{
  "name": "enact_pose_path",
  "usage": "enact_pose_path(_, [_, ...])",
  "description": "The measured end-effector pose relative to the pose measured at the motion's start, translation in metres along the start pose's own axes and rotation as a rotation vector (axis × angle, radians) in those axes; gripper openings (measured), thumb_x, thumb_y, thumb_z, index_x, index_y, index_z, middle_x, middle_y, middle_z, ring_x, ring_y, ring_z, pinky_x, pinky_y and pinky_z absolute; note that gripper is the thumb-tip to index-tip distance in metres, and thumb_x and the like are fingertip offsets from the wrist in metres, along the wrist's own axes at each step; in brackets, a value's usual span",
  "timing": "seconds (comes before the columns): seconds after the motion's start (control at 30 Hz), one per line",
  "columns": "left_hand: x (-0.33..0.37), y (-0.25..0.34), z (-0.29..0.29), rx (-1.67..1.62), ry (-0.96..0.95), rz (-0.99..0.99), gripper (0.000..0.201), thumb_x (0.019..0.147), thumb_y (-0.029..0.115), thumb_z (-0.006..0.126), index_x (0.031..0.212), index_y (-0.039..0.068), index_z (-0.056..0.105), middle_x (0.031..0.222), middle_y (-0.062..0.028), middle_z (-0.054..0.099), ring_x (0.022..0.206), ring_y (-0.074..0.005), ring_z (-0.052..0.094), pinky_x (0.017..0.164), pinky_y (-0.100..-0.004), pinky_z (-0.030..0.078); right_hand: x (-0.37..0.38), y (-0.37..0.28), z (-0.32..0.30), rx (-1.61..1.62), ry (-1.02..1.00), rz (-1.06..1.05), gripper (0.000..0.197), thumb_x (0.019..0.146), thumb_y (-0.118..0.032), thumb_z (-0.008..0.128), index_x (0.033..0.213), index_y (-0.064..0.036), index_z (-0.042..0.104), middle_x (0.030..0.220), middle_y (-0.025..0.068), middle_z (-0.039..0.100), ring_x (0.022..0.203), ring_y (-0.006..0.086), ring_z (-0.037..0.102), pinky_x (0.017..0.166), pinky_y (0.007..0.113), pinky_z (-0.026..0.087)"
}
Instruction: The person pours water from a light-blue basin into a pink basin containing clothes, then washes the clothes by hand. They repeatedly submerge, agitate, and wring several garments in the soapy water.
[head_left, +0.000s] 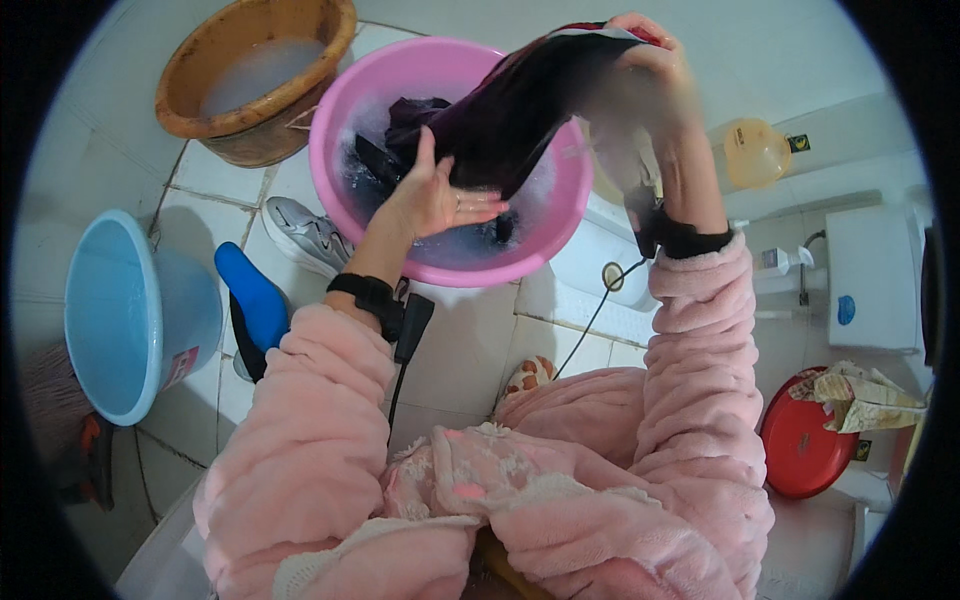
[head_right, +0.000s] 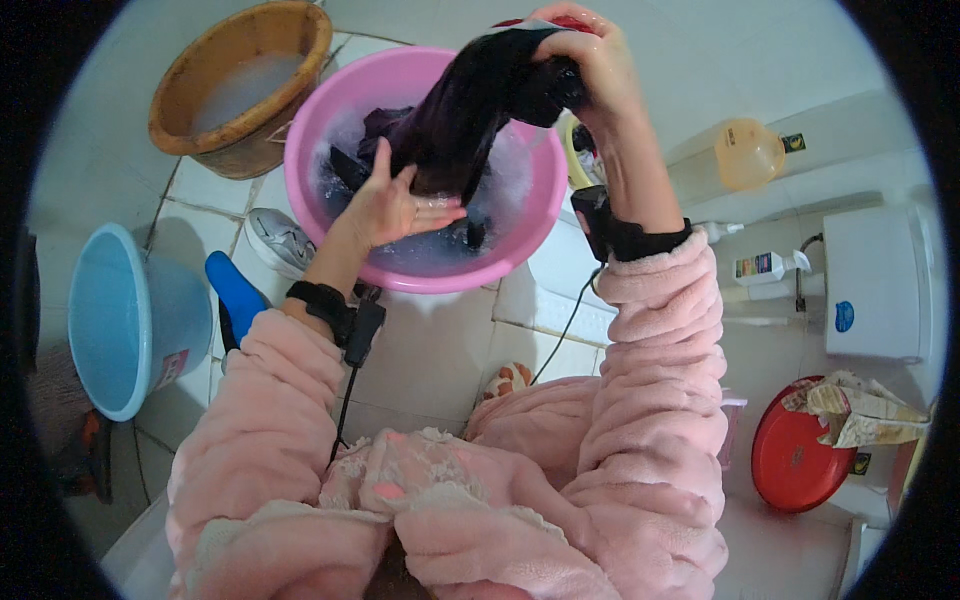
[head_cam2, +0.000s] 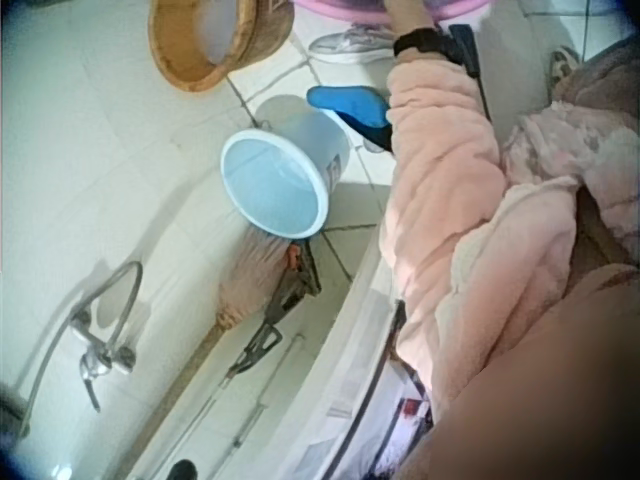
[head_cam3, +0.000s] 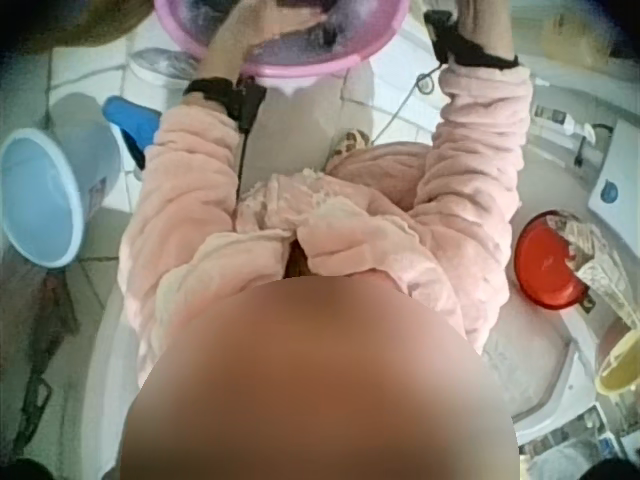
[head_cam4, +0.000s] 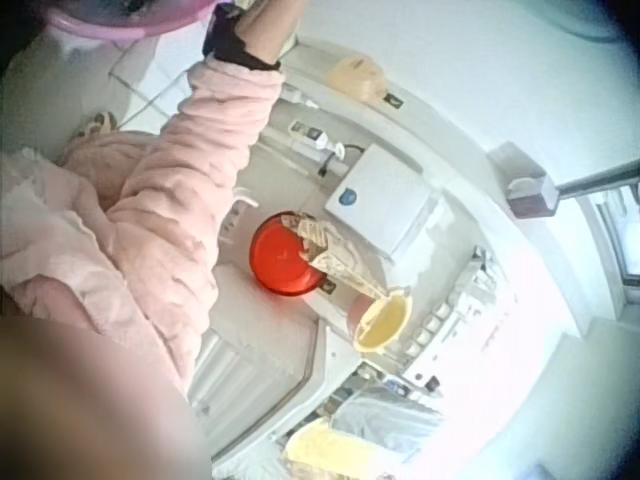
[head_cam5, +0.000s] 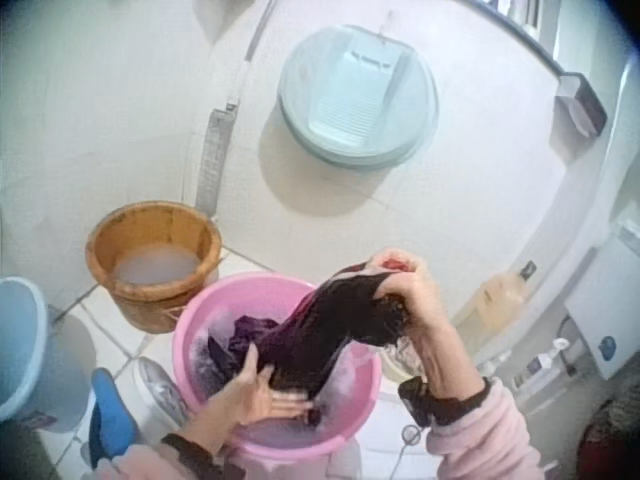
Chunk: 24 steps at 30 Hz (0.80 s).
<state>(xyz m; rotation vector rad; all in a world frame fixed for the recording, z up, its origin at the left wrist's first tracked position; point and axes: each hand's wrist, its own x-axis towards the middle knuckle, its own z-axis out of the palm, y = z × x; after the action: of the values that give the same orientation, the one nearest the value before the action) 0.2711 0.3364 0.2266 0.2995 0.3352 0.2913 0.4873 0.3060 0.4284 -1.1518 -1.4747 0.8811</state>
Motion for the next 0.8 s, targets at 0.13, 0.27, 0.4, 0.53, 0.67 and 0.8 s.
enact_pose_path(0.13, [0.035, 0.007, 0.001, -0.118, -0.074, 0.18, 0.095, 0.075, 0.081, 0.029, 0.145, 0.019, 0.013, 0.141, -0.0207, 0.03, 0.13, -0.0427, 0.027, 0.099, -0.0645, 0.027, -0.018, 0.028, 0.024, 0.236, -0.025, 0.175, 0.022, 0.059, 0.006, 0.056, 0.079, -0.0026, 0.061, 0.079, 0.0042, 0.061, 0.075, 0.015, 0.058, 0.071, 0.025, 0.047])
enact_pose_path(0.27, [0.062, 0.008, -0.034, -0.348, -0.573, 0.151, 0.072, 0.087, 0.06, 0.032, 0.127, 0.002, 0.045, 0.125, -0.0189, 0.051, 0.111, -0.0334, 0.051, 0.1, -0.0442, 0.037, -0.04, 0.075, 0.085, -0.295, -0.068, 0.032, 0.016, 0.062, -0.003, 0.062, 0.077, -0.002, 0.057, 0.082, 0.0054, 0.061, 0.082, 0.0162, 0.057, 0.075, 0.027, 0.045])
enact_pose_path(0.4, [0.07, 0.0, -0.059, -0.058, -0.634, 0.476, 0.026, 0.091, 0.026, 0.046, 0.108, 0.008, 0.053, 0.097, -0.0071, 0.059, 0.089, -0.0197, 0.059, 0.079, -0.0335, 0.048, -0.064, 0.132, 0.112, -0.539, -0.076, -0.09, 0.024, 0.062, -0.006, 0.063, 0.084, -0.0057, 0.053, 0.087, 0.0143, 0.055, 0.084, 0.0317, 0.057, 0.074, 0.037, 0.046])
enact_pose_path(0.53, [0.071, 0.005, -0.039, -0.179, 0.075, 0.281, 0.023, 0.083, 0.028, 0.056, 0.092, 0.008, 0.062, 0.086, -0.0102, 0.064, 0.081, -0.0256, 0.063, 0.076, -0.0378, 0.052, -0.039, 0.2, 0.066, -0.854, 0.11, 0.069, 0.031, 0.064, -0.008, 0.065, 0.092, -0.0062, 0.053, 0.096, 0.0177, 0.054, 0.089, 0.0384, 0.055, 0.079, 0.042, 0.045])
enact_pose_path(0.67, [0.062, 0.034, -0.012, -0.238, 0.555, 0.404, 0.024, 0.081, 0.03, 0.057, 0.09, 0.008, 0.063, 0.086, -0.0091, 0.065, 0.078, -0.0289, 0.064, 0.074, -0.0454, 0.053, -0.055, 0.242, 0.019, -0.861, 0.179, 0.222, 0.041, 0.07, -0.024, 0.071, 0.103, -0.0057, 0.057, 0.107, 0.0217, 0.056, 0.098, 0.0376, 0.055, 0.085, 0.042, 0.044])
enact_pose_path(0.8, [0.043, 0.058, -0.025, -0.31, 0.736, 0.643, 0.029, 0.084, 0.032, 0.05, 0.098, 0.009, 0.062, 0.096, -0.0108, 0.064, 0.087, -0.0295, 0.063, 0.079, -0.0468, 0.052, -0.084, 0.255, 0.012, -0.738, -0.6, 0.775, 0.062, 0.07, -0.048, 0.069, 0.11, -0.0017, 0.06, 0.115, 0.0246, 0.056, 0.103, 0.0356, 0.056, 0.088, 0.04, 0.044])
